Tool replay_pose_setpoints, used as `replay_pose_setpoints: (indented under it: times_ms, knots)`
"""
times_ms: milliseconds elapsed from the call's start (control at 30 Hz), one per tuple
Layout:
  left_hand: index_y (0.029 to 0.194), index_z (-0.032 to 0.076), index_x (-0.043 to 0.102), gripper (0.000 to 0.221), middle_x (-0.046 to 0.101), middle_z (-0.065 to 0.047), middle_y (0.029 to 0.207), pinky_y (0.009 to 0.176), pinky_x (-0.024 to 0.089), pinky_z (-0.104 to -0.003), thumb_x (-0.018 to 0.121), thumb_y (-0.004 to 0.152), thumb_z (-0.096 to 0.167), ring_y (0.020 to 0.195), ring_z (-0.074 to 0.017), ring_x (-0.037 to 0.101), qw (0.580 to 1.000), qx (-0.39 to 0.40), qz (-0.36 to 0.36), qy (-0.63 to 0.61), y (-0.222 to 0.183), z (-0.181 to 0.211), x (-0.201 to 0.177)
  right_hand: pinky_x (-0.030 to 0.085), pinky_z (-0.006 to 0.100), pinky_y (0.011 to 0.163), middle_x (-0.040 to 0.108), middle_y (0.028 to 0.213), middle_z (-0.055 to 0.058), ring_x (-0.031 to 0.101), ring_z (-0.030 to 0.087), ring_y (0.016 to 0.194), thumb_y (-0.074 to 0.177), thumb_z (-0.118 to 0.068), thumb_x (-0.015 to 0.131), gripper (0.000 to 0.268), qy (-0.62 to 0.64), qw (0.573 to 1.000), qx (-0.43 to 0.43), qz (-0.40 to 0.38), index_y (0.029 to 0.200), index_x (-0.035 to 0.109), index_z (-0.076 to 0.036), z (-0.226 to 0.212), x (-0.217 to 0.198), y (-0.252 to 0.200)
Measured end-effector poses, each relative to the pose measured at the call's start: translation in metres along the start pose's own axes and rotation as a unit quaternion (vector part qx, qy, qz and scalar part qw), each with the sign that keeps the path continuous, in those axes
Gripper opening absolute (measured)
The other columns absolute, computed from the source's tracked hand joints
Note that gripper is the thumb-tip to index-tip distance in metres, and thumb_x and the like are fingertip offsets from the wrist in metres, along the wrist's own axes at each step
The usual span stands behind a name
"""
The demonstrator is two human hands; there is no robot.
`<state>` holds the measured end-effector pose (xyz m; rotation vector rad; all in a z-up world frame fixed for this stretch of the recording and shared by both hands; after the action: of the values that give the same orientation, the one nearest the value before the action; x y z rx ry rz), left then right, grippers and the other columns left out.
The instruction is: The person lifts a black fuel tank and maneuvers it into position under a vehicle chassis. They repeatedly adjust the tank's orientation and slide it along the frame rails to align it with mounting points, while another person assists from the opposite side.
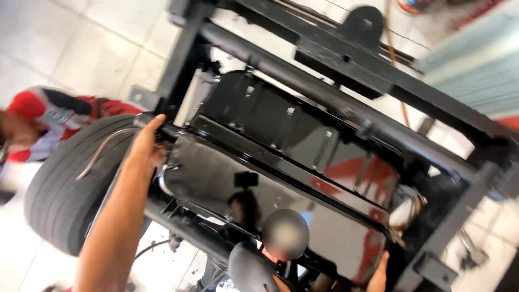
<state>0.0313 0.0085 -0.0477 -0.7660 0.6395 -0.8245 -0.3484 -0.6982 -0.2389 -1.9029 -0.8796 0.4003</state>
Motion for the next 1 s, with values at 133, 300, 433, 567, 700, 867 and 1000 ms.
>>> replay_pose_setpoints:
  times_ms: [133, 300, 433, 567, 700, 867, 1000]
  knots:
    - [0.078, 0.017, 0.065, 0.039, 0.06, 0.003, 0.066, 0.038, 0.028, -0.027, 0.08, 0.084, 0.053, 0.044, -0.0113, 0.044, 1.0, -0.007, -0.002, 0.003, 0.019, -0.01, -0.008, 0.042, 0.044, 0.107, 0.056, 0.146, 0.008, 0.055, 0.027, 0.128, 0.107, -0.06, 0.032, 0.069, 0.076, 0.997, -0.014, 0.006, 0.155, 0.044, -0.012, 0.015, -0.015, 0.036]
    - [0.085, 0.014, 0.067, 0.033, 0.065, 0.0, 0.072, 0.044, 0.041, -0.028, 0.081, 0.084, 0.044, 0.052, -0.0148, 0.055, 0.998, 0.008, -0.015, -0.061, 0.008, -0.007, 0.003, 0.043, 0.045, 0.106, 0.057, 0.145, 0.008, 0.056, 0.027, 0.127, 0.107, -0.055, 0.035, 0.066, 0.022, 0.999, 0.025, -0.036, 0.154, 0.046, -0.011, 0.021, 0.0, 0.066]
    - [0.097, 0.005, 0.07, 0.034, 0.076, -0.008, 0.087, 0.064, 0.062, -0.035, 0.074, 0.084, 0.036, 0.069, -0.0223, 0.072, 0.989, 0.031, -0.041, -0.138, -0.038, 0.002, 0.024, 0.044, 0.045, 0.105, 0.058, 0.143, 0.009, 0.057, 0.028, 0.125, 0.106, -0.05, 0.038, 0.062, -0.018, 0.997, 0.059, -0.052, 0.152, 0.047, -0.009, 0.027, -0.009, 0.067]
    - [0.113, 0.001, 0.069, 0.044, 0.044, -0.01, 0.092, 0.078, 0.024, -0.055, 0.078, 0.1, 0.042, 0.079, -0.035, 0.035, 0.991, 0.125, 0.001, 0.053, 0.033, -0.036, -0.035, 0.045, 0.045, 0.104, 0.06, 0.142, 0.01, 0.058, 0.029, 0.124, 0.106, -0.045, 0.041, 0.058, -0.04, 0.994, 0.077, -0.06, 0.15, 0.049, -0.008, 0.022, -0.017, 0.072]
    - [0.113, 0.001, 0.067, 0.048, 0.071, -0.015, 0.104, 0.084, 0.058, -0.044, 0.079, 0.088, 0.04, 0.088, -0.0289, 0.068, 0.996, 0.029, -0.081, 0.004, -0.009, -0.024, 0.007, 0.045, 0.046, 0.103, 0.061, 0.141, 0.011, 0.059, 0.03, 0.123, 0.106, -0.041, 0.043, 0.056, -0.024, 0.995, 0.095, -0.032, 0.149, 0.05, -0.007, 0.047, -0.057, 0.051]
    - [0.122, -0.003, 0.064, 0.073, 0.071, -0.018, 0.108, 0.086, 0.055, -0.049, 0.08, 0.08, 0.055, 0.094, -0.0326, 0.068, 0.996, 0.018, 0.034, 0.084, -0.016, -0.015, 0.004, 0.048, 0.045, 0.099, 0.065, 0.133, 0.011, 0.062, 0.028, 0.117, 0.102, -0.042, 0.047, 0.053, -0.053, 0.989, 0.14, 0.008, 0.143, 0.058, -0.009, 0.052, -0.06, 0.057]
    - [0.127, -0.007, 0.061, 0.085, 0.07, -0.013, 0.112, 0.086, 0.055, -0.046, 0.085, 0.077, 0.059, 0.097, -0.0278, 0.068, 0.991, 0.055, 0.041, 0.112, -0.012, -0.017, 0.0, 0.046, 0.044, 0.098, 0.066, 0.131, 0.009, 0.061, 0.027, 0.117, 0.104, -0.056, 0.041, 0.061, -0.009, 0.982, 0.174, 0.068, 0.138, 0.061, -0.009, -0.029, 0.012, -0.015]
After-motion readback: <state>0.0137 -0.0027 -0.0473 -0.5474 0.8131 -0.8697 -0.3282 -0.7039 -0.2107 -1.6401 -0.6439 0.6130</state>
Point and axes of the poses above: each hand's wrist, its own y-axis towards the middle knuckle, its own x-axis out of the palm, z = x × y, the point moved 9 cm from there along y, towards the middle knuckle
